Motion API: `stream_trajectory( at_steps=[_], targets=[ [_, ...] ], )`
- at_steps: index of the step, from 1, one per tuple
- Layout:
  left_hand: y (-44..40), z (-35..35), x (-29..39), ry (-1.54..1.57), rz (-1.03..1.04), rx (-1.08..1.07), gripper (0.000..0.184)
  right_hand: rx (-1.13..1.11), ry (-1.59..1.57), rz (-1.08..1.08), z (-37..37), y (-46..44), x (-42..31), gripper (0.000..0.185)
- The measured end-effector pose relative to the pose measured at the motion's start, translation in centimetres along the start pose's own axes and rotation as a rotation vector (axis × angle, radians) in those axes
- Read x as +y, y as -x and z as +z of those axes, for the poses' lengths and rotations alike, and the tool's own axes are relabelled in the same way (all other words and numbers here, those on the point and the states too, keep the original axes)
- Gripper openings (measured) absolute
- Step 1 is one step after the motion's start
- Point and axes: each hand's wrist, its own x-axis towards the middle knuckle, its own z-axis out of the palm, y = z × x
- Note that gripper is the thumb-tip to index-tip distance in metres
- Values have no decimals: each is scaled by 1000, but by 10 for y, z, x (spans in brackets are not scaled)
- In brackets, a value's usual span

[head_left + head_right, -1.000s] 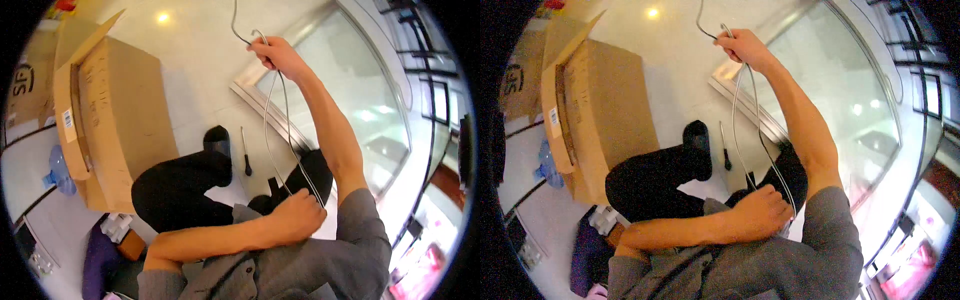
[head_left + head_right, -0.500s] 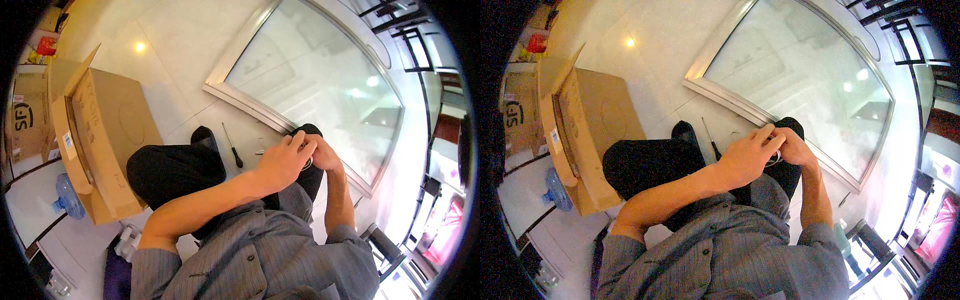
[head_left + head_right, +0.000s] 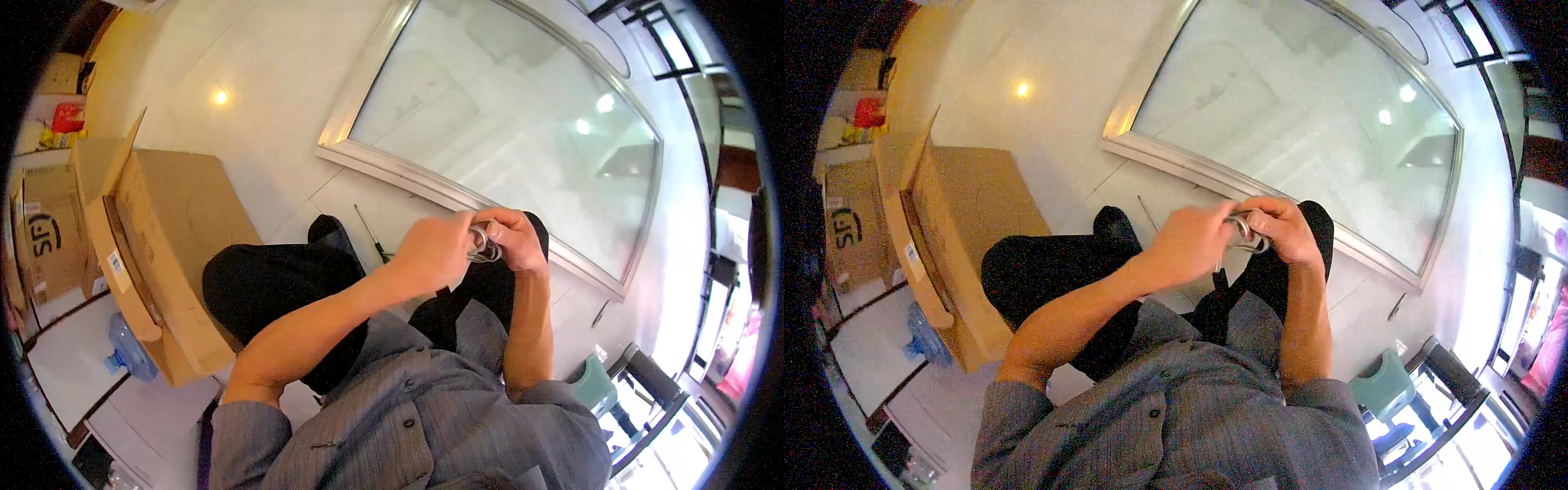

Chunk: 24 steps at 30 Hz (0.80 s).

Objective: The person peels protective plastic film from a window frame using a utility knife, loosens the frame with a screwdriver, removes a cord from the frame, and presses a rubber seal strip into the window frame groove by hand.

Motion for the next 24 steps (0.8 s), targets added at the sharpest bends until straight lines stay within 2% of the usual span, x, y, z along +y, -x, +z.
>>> stream_trajectory(
  at_steps=[2, 4, 5, 6, 7, 8, 10, 14, 16, 17, 19, 20, 22, 23, 24],
  targets=[
    [-11, -17, -3, 56, 50, 114, 30, -17, -317, -109, 5, -3, 7, 35],
    [-20, -41, 0, 311, -227, 110, 29, -23, -318, -92, 8, -8, 3, 33],
    [-23, -55, -5, 368, -200, 170, 27, -6, -300, -104, 2, -12, 9, 30],
    [-25, -68, -1, 629, -249, 276, 23, 7, -284, -111, -1, -13, 17, 27],
    [-26, -82, 2, 730, -225, 394, 22, 13, -298, -116, -2, -13, 20, 27],
    [-30, -91, -4, 717, -227, 390, 22, 90, -319, -151, -4, -14, 21, 24],
    [-35, -104, -11, 902, -137, 538, 23, 173, -352, -180, -3, -12, 24, 22],
    [-32, -118, -7, 903, -112, 655, 23, 283, -357, -197, -6, -13, 25, 20],
    [-26, -133, -7, 773, 19, 798, 23, 368, -240, -67, -11, -20, 36, 22],
    [-22, -141, -4, 766, 15, 798, 23, 365, -247, -65, -12, -26, 44, 22],
    [-11, -156, 7, 669, 63, 976, 21, 401, 61, 72, -12, -42, 65, 23],
    [-2, -163, 14, 667, 59, 981, 21, 395, 61, 75, -9, -53, 76, 23],
    [20, -174, 26, 606, 144, 1081, 20, 297, 675, 27, 5, -78, 103, 28],
    [32, -179, 27, 609, 142, 1083, 20, 295, 677, 28, 8, -95, 126, 28],
    [44, -186, 26, 613, 193, 1081, 18, 263, 917, -85, 10, -113, 155, 33]
  ],
)
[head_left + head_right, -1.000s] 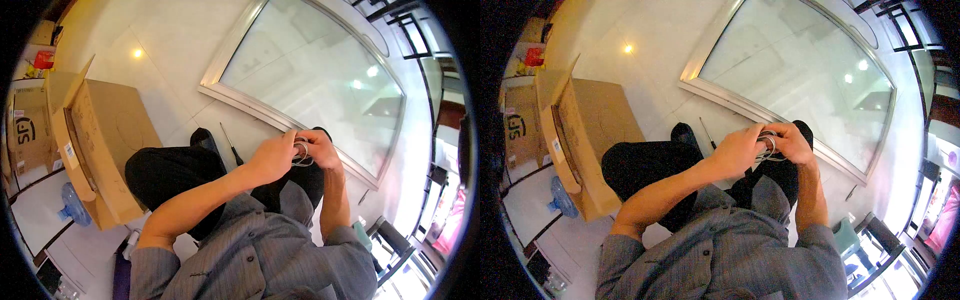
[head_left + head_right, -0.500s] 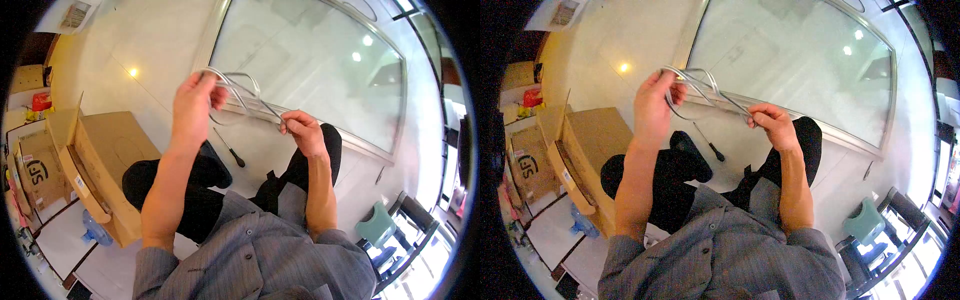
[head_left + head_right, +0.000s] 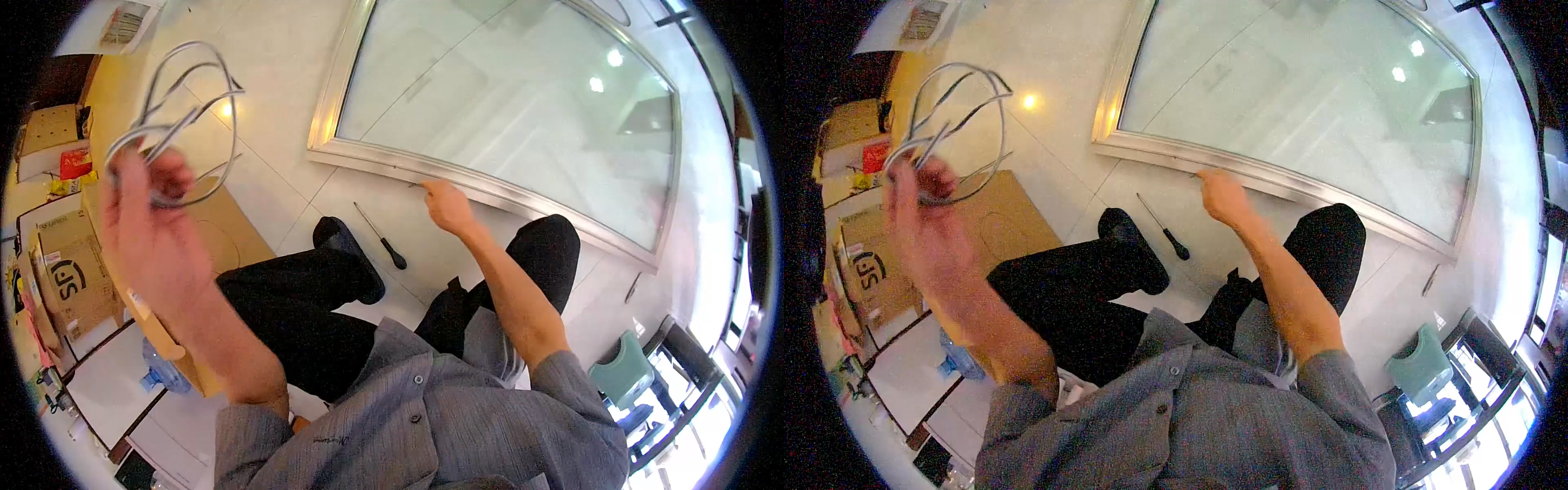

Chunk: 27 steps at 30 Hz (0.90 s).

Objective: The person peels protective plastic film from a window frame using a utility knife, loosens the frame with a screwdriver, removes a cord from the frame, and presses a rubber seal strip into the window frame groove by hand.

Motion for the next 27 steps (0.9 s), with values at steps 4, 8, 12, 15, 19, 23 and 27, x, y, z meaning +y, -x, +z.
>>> stream_trajectory(
  at_steps=[4, 8, 12, 15, 19, 23, 27],
  targets=[
    [5, -38, 8, 106, 47, -66, 16, 24, 236, -201, 39, -23, 9, 49],
    [23, -52, 10, 47, 74, 110, 17, -98, 298, -121, 47, -35, 0, 55],
    [27, -67, 9, 14, 65, 77, 18, -105, 370, -113, 45, -47, -9, 54],
    [26, -77, 6, 13, 40, 127, 18, -153, 360, -96, 42, -52, -13, 53],
    [25, -85, 8, 48, 33, 70, 19, -135, 309, -98, 49, -61, -4, 50],
    [24, -82, 10, 90, 10, 51, 19, -87, 286, -59, 56, -64, 4, 40],
    [20, -68, 8, 42, 15, 156, 20, -29, 42, -52, 57, -49, 5, 27]
  ],
)
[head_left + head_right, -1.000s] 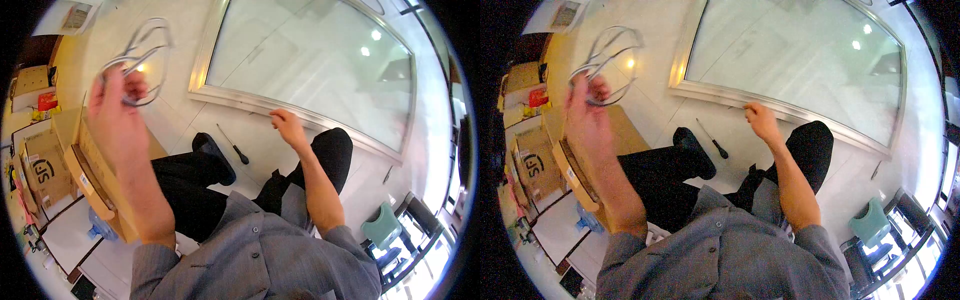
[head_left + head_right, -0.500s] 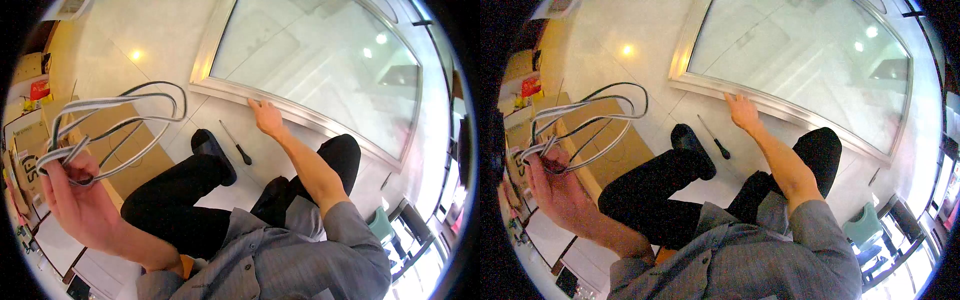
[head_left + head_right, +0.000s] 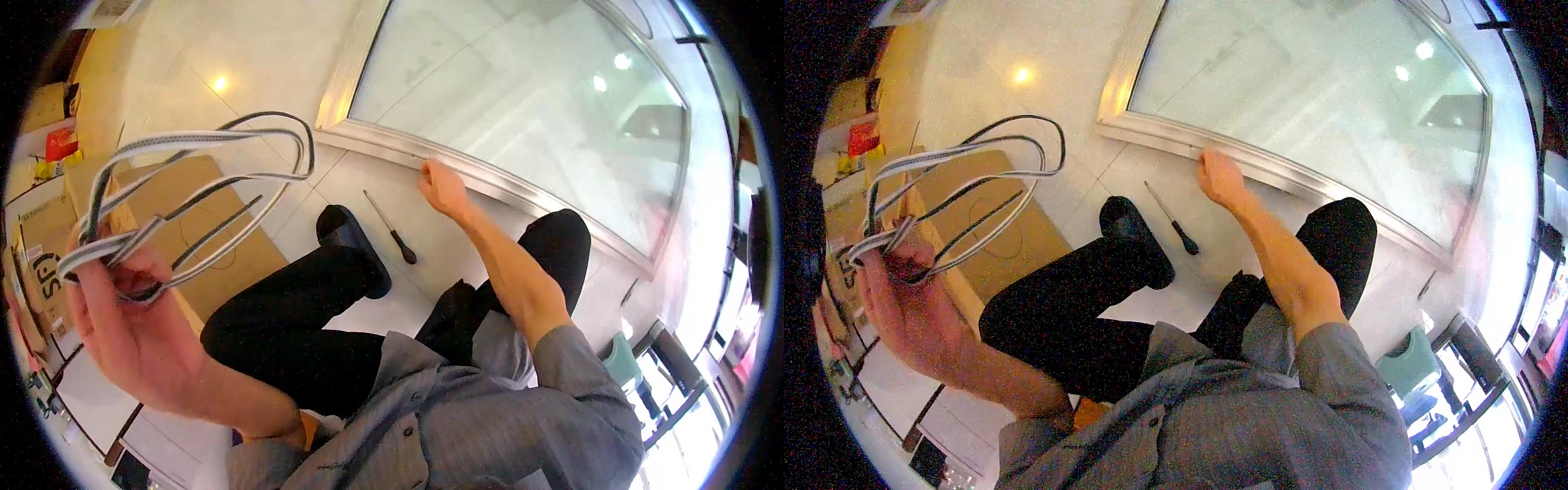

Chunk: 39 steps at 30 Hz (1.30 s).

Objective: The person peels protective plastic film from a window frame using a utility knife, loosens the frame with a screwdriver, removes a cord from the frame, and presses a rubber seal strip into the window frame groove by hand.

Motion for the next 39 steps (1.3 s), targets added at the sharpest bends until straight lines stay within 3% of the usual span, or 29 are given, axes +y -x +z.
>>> stream_trajectory(
  at_steps=[4, 5, 6, 7, 8, 10, 11, 13, 17, 19, 23, 27, 30, 35, 39],
  targets=[
    [-8, 10, -11, -33, -36, -45, 21, -193, -269, 189, 17, 34, -16, 22],
    [-7, 21, -15, -176, -82, -103, 22, -185, -272, 173, 11, 38, -30, 22],
    [-6, 32, -20, -322, -122, -156, 24, -195, -590, 279, 4, 40, -43, 25],
    [-4, 46, -22, -275, -201, -194, 24, -208, -910, 382, -9, 39, -60, 29],
    [-3, 56, -27, -226, -283, -240, 25, -199, -916, 362, -23, 36, -72, 29],
    [-7, 63, -48, -53, -447, -357, 24, 9, -1391, 330, -61, 34, -92, 40],
    [-9, 69, -57, -47, -432, -373, 24, 27, -1395, 312, -86, 34, -104, 40],
    [-9, 83, -71, 53, -672, -461, 22, 104, -1752, 118, -131, 42, -124, 53],
    [-8, 103, -99, 129, -785, -642, 21, 147, -1564, -72, -175, 54, -132, 63],
    [-3, 113, -105, 110, -831, -778, 19, 187, -1220, -29, -193, 62, -140, 61],
    [3, 126, -108, -37, -763, -856, 20, 292, -1200, 145, -197, 56, -129, 50],
    [8, 132, -106, -101, -723, -873, 19, 264, -1315, 103, -194, 59, -121, 34],
    [8, 133, -108, -141, -605, -810, 17, 293, -1220, 157, -189, 58, -113, 17],
    [-6, 129, -92, -99, -504, -585, 14, 377, -1270, 203, -178, 64, -85, 18],
    [-24, 117, -76, -189, -286, -453, 15, 229, -890, 372, -139, 73, -46, 24]
  ],
)
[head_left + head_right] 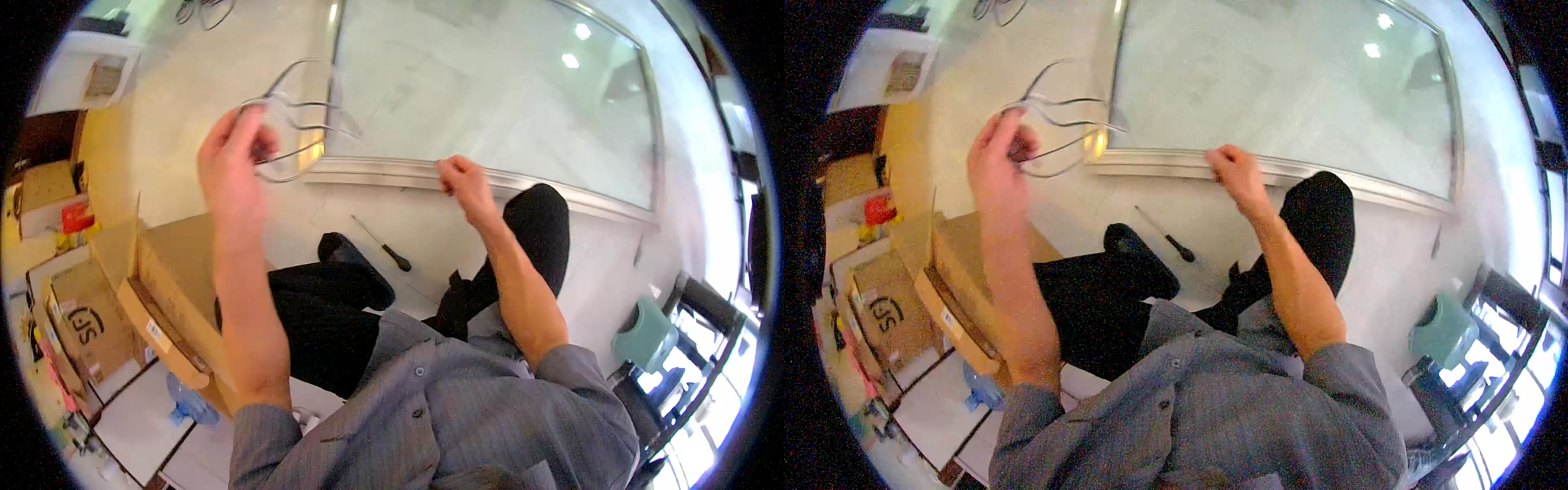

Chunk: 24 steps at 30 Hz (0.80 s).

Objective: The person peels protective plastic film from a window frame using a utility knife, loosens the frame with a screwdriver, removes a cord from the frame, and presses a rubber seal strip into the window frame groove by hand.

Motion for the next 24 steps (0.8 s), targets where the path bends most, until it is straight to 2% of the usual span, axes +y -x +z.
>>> stream_trajectory(
  at_steps=[2, 3, 4, 5, 6, 9, 12, 14, 16, 17, 18, 19, 21, 22, 24],
  targets=[
    [-2, -13, -6, -126, 97, 48, 16, -44, 43, -37, 8, 18, 5, 25],
    [-10, -25, -14, -196, 81, 38, 16, -65, 160, -85, 12, 11, 30, 29],
    [-6, -20, -11, -226, 88, 53, 15, 114, 236, -379, 16, 26, 36, 32],
    [-7, -20, -13, -192, 49, 58, 14, 118, 310, -427, 17, 26, 34, 32],
    [-11, -33, -20, -171, 76, -33, 14, 126, 383, -476, 17, 28, 32, 32],
    [6, -2, -6, -245, 56, -178, 14, 221, 342, -431, -22, 60, -3, 35],
    [-1, 22, -23, -257, -5, -324, 17, 276, 462, -326, -68, 81, -13, 39],
    [-6, 35, -37, -177, -32, -417, 17, 617, 466, -482, -113, 97, 0, 39],
    [-7, 54, -41, -133, -41, -334, 16, 749, 379, -140, -163, 122, 13, 36],
    [-10, 57, -46, -83, -41, -255, 15, 872, 209, -168, -181, 134, 32, 32],
    [-18, 54, -44, -148, -7, -300, 17, 881, 270, -191, -203, 148, 51, 30],
    [-20, 64, -43, -210, 73, -271, 26, 954, 223, -166, -227, 151, 70, 28],
    [-12, 67, -29, -131, 128, -287, 29, 1012, 285, -128, -244, 156, 58, 29],
    [3, 78, -16, -218, 261, -270, 26, 977, 315, -150, -256, 151, 64, 29],
    [-5, 72, -14, -117, 182, -251, 16, 889, 484, -77, -245, 133, 37, 30]
  ],
)
